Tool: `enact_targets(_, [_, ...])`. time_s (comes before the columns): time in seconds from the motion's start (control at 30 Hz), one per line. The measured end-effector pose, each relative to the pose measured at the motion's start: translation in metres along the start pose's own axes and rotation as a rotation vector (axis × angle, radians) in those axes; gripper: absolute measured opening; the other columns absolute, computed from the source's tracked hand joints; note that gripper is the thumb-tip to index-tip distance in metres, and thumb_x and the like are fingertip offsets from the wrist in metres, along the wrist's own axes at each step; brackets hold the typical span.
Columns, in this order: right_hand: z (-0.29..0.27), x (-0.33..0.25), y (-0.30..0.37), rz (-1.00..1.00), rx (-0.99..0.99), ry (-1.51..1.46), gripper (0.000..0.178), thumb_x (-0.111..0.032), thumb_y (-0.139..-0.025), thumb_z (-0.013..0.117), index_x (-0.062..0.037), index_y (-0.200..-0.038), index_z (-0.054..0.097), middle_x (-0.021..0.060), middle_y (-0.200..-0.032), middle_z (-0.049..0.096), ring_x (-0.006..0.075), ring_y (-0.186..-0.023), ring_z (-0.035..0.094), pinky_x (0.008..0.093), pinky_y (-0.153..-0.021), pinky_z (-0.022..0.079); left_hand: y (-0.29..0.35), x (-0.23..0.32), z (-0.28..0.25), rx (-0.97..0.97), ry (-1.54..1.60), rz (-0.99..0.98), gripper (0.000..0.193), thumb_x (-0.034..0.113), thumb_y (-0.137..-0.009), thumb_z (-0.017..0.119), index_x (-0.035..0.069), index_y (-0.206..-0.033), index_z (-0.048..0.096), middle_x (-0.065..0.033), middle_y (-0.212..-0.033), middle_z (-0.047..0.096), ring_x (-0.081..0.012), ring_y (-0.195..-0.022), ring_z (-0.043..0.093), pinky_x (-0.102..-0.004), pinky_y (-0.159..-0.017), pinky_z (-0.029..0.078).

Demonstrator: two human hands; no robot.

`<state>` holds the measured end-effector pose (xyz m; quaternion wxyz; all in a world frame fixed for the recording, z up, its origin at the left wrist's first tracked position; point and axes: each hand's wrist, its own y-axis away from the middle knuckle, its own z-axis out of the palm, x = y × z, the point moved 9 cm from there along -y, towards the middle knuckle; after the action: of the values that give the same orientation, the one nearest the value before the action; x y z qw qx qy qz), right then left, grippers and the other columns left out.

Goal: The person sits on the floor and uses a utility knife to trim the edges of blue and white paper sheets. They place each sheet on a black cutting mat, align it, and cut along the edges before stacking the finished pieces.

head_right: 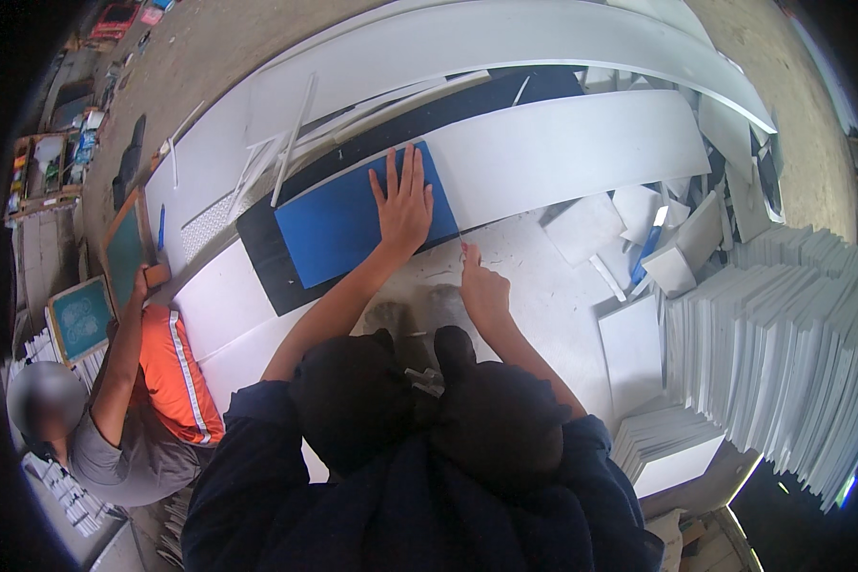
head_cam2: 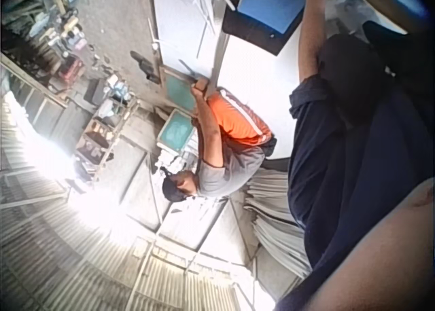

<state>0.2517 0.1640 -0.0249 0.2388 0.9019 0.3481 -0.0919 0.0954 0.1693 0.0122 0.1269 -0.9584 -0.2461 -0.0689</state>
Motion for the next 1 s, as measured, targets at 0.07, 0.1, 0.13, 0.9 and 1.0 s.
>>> enact_targets(0.07, [0.002, 0.002, 0.001, 0.002, 0.01, 0.005, 0.016, -0.011, -0.085, 0.041, -0.0063, -0.1, 0.036, 0.0147, -0.056, 0.06, 0.0326, -0.052, 0.061, 0.044, -0.047, 0.047, 0.0, 0.0, 0.0, -0.005, -0.004, 0.001, 0.054, 0.02, -0.087, 0.043, 0.002, -0.135, 0.026, -0.0095, -0.142, 0.023, -0.0306, -0.133, 0.015, -0.0564, -0.103, 0.009])
enact_targets(0.1, [0.004, 0.003, 0.001, 0.009, 0.009, 0.011, 0.016, -0.011, -0.086, 0.041, -0.0065, -0.1, 0.037, 0.0147, -0.056, 0.06, 0.0325, -0.052, 0.061, 0.0441, -0.047, 0.047, -0.001, 0.0, 0.0, -0.006, -0.006, 0.002, 0.054, 0.02, -0.087, 0.043, 0.002, -0.135, 0.026, -0.0097, -0.142, 0.023, -0.0307, -0.133, 0.015, -0.0564, -0.103, 0.009])
enact_targets(0.13, [0.006, 0.005, 0.001, 0.017, 0.007, 0.017, 0.016, -0.011, -0.086, 0.041, -0.0067, -0.1, 0.037, 0.0147, -0.056, 0.06, 0.0324, -0.052, 0.061, 0.0441, -0.048, 0.048, -0.001, 0.001, 0.0, -0.007, -0.004, 0.004, 0.054, 0.02, -0.087, 0.043, 0.002, -0.135, 0.026, -0.0098, -0.142, 0.023, -0.0308, -0.133, 0.015, -0.0565, -0.103, 0.009])
enact_targets(0.9, [-0.078, -0.061, -0.13, -0.115, 0.072, 0.032, 0.021, -0.022, -0.089, 0.04, -0.0046, -0.099, 0.042, 0.0189, -0.076, 0.063, 0.0353, -0.072, 0.063, 0.0447, -0.065, 0.05, -0.002, -0.005, 0.003, -0.056, 0.006, -0.023, 0.052, 0.026, -0.089, 0.039, 0.004, -0.135, 0.029, -0.0081, -0.144, 0.021, -0.0288, -0.134, 0.011, -0.0552, -0.105, 0.004])
enact_targets(1.0, [-0.076, -0.062, -0.135, -0.07, 0.047, 0.042, 0.021, -0.022, -0.089, 0.037, -0.0036, -0.098, 0.043, 0.0194, -0.079, 0.064, 0.0352, -0.075, 0.063, 0.0448, -0.067, 0.049, -0.001, -0.006, 0.003, -0.053, 0.007, -0.022, 0.052, 0.026, -0.089, 0.04, 0.004, -0.135, 0.029, -0.0084, -0.143, 0.022, -0.0293, -0.134, 0.011, -0.0554, -0.104, 0.004])
